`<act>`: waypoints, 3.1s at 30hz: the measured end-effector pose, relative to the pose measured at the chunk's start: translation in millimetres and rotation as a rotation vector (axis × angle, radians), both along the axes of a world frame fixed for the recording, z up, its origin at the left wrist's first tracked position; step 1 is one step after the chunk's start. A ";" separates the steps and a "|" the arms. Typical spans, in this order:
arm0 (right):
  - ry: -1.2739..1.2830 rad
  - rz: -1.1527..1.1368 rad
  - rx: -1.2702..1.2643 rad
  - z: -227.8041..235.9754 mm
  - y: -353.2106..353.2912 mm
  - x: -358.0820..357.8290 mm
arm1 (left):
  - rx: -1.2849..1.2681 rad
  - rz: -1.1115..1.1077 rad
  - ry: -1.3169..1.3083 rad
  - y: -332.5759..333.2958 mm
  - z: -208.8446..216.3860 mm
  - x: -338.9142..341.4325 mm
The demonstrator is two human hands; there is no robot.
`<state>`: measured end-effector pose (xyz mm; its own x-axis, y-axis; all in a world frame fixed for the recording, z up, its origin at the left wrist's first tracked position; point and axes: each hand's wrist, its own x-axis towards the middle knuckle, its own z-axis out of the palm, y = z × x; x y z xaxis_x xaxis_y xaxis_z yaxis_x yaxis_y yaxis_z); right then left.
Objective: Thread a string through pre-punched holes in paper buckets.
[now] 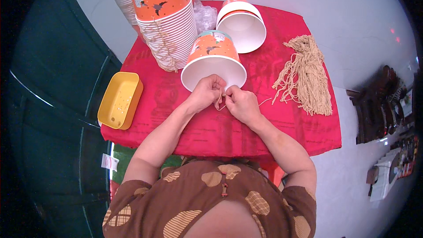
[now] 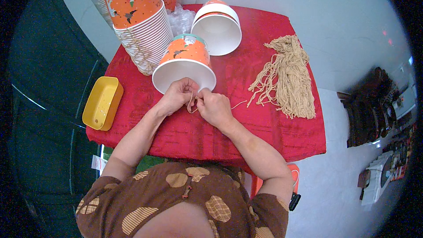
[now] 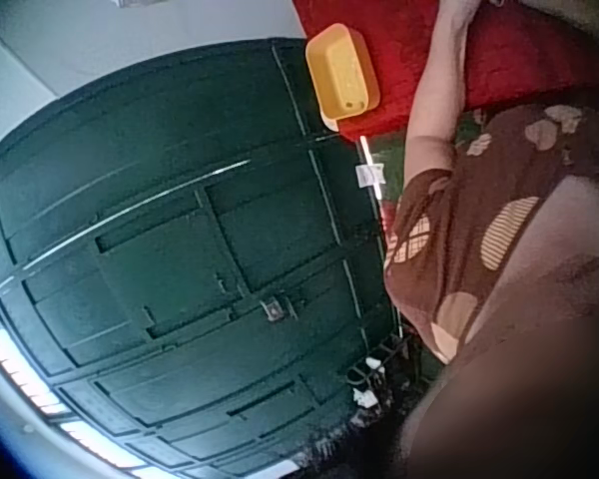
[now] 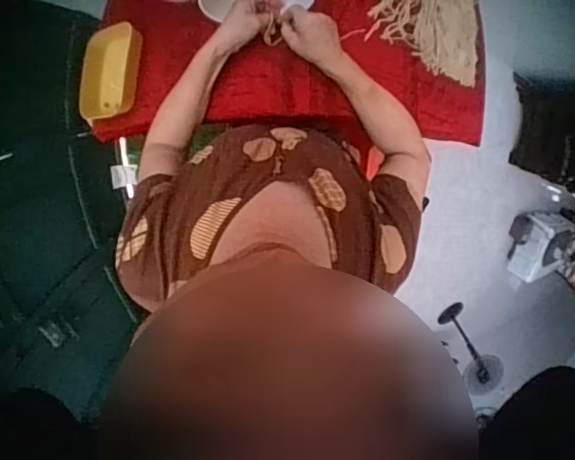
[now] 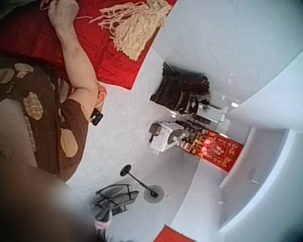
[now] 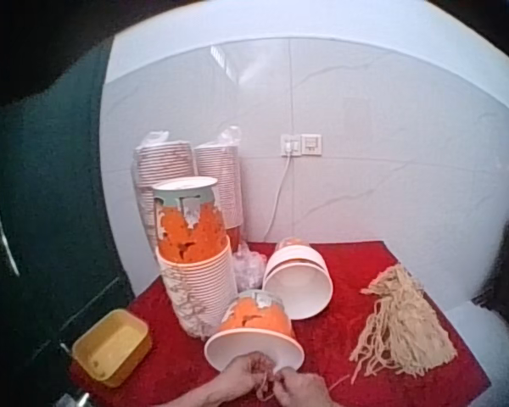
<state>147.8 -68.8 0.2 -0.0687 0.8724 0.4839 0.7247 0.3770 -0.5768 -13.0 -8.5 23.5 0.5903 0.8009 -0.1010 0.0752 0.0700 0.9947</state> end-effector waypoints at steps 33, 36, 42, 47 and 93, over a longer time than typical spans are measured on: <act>-0.037 -0.047 -0.008 -6.7 5.5 -0.4 | 0.697 0.128 0.323 -10.4 -4.7 5.7; -0.018 -0.023 0.033 -7.8 6.9 -0.1 | 0.766 0.118 0.328 -9.4 -6.2 5.2; -0.007 -0.023 0.026 -7.5 6.2 0.9 | 0.837 0.110 0.366 -10.9 -6.6 7.5; 0.097 0.001 -0.016 -3.4 5.7 3.9 | 0.807 0.105 0.398 -10.0 -6.6 6.5; 0.038 -0.080 -0.138 4.5 8.6 0.4 | 0.818 0.184 0.324 -9.3 -14.4 10.0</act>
